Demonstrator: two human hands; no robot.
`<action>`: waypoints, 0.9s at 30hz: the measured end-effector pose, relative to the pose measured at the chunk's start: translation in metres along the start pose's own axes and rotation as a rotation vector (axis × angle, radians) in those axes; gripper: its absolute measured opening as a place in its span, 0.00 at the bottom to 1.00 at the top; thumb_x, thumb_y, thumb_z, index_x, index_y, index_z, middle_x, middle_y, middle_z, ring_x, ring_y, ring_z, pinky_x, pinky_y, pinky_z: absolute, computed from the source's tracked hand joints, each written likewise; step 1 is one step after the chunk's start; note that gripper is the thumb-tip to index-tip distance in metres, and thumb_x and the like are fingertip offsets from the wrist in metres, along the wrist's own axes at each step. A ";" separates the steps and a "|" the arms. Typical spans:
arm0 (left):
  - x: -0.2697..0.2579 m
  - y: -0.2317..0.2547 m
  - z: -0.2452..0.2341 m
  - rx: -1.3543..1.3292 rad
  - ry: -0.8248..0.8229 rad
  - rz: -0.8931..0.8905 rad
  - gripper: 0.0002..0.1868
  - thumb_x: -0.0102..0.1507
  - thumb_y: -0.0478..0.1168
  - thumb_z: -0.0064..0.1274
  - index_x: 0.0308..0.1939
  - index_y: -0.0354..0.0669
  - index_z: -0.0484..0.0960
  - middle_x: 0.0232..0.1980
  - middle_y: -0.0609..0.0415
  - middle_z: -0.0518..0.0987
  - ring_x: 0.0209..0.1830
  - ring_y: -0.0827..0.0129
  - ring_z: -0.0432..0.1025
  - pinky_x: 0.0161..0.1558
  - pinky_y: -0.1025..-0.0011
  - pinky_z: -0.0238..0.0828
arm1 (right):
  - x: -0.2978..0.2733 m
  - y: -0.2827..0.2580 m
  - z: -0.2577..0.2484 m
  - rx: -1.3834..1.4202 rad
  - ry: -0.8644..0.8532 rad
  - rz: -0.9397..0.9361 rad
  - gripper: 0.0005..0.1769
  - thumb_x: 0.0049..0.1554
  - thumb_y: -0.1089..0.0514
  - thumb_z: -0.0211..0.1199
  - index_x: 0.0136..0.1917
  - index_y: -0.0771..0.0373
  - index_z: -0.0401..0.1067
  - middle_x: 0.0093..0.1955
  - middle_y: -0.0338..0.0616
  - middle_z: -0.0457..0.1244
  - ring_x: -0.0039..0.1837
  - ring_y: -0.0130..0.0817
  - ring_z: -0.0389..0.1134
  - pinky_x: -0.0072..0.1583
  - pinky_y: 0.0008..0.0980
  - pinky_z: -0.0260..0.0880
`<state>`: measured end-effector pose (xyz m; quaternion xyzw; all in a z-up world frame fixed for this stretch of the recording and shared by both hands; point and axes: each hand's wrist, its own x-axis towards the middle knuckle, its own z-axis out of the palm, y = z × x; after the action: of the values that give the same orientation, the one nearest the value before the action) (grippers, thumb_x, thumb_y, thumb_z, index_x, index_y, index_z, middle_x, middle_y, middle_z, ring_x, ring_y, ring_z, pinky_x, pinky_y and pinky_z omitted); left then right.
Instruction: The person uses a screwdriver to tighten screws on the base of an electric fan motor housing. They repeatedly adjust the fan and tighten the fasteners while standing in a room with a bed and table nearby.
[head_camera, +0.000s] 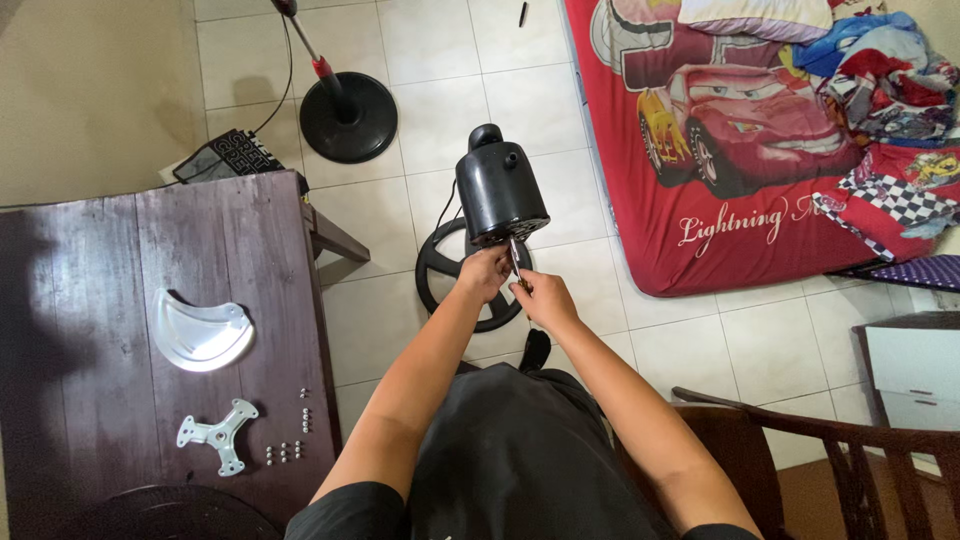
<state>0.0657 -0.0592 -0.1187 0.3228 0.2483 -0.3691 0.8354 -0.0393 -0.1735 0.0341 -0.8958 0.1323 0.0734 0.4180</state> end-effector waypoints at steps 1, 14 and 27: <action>-0.001 0.000 0.001 -0.006 0.001 0.000 0.05 0.65 0.36 0.57 0.37 0.43 0.76 0.32 0.60 0.75 0.29 0.75 0.68 0.41 0.73 0.68 | 0.000 0.000 -0.001 0.006 -0.005 0.006 0.22 0.57 0.52 0.66 0.60 0.67 0.76 0.30 0.50 0.68 0.29 0.39 0.70 0.38 0.36 0.70; 0.005 -0.003 -0.005 -0.008 0.023 0.067 0.03 0.65 0.34 0.55 0.40 0.42 0.77 0.36 0.57 0.77 0.35 0.68 0.73 0.46 0.66 0.72 | 0.010 0.034 0.024 0.297 0.016 0.126 0.20 0.59 0.52 0.66 0.56 0.68 0.68 0.38 0.47 0.72 0.34 0.32 0.69 0.37 0.34 0.68; -0.024 0.006 -0.005 0.393 0.125 0.251 0.11 0.66 0.32 0.47 0.50 0.31 0.81 0.37 0.53 0.81 0.34 0.71 0.73 0.33 0.75 0.66 | 0.010 0.037 0.029 0.778 -0.027 0.564 0.17 0.57 0.61 0.70 0.52 0.62 0.62 0.39 0.38 0.60 0.33 0.27 0.59 0.33 0.30 0.60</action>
<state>0.0550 -0.0418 -0.1043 0.5297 0.1807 -0.2830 0.7789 -0.0415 -0.1760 -0.0136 -0.6012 0.3822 0.1404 0.6876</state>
